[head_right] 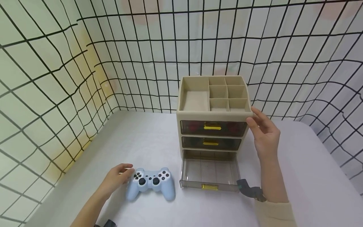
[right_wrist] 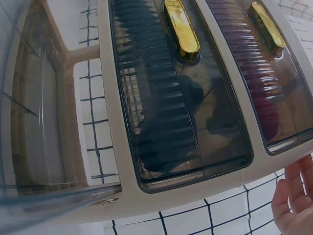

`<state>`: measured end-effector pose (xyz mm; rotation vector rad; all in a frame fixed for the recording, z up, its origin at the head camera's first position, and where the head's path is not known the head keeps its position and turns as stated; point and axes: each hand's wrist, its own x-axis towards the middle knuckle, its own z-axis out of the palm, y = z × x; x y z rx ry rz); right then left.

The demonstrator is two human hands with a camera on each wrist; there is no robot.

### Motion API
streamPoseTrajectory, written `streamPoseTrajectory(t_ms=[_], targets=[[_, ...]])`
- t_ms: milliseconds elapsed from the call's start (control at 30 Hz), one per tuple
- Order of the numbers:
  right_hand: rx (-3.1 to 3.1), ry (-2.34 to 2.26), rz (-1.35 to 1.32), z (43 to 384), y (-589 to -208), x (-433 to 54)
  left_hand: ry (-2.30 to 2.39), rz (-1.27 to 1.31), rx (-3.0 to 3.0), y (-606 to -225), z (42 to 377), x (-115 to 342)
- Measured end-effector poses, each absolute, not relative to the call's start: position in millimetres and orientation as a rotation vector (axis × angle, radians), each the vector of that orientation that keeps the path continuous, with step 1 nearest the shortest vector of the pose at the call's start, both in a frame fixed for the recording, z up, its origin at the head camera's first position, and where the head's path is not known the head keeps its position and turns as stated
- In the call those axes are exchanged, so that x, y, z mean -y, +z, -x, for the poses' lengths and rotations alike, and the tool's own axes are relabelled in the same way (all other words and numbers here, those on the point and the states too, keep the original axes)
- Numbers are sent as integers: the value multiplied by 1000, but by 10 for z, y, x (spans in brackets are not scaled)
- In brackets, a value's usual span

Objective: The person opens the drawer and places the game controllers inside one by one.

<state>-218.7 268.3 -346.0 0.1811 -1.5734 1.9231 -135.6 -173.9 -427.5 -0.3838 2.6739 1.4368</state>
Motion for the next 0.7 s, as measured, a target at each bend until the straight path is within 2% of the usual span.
streamPoseTrajectory(t_ms=[333, 700], targets=[[1618, 1905, -156, 2173, -3460, -2684, 1282, 221, -2584, -4324, 1384, 1679], [1616, 1901, -158, 2168, -3451, -2685, 1407, 159, -2524, -4333, 1403, 1631]])
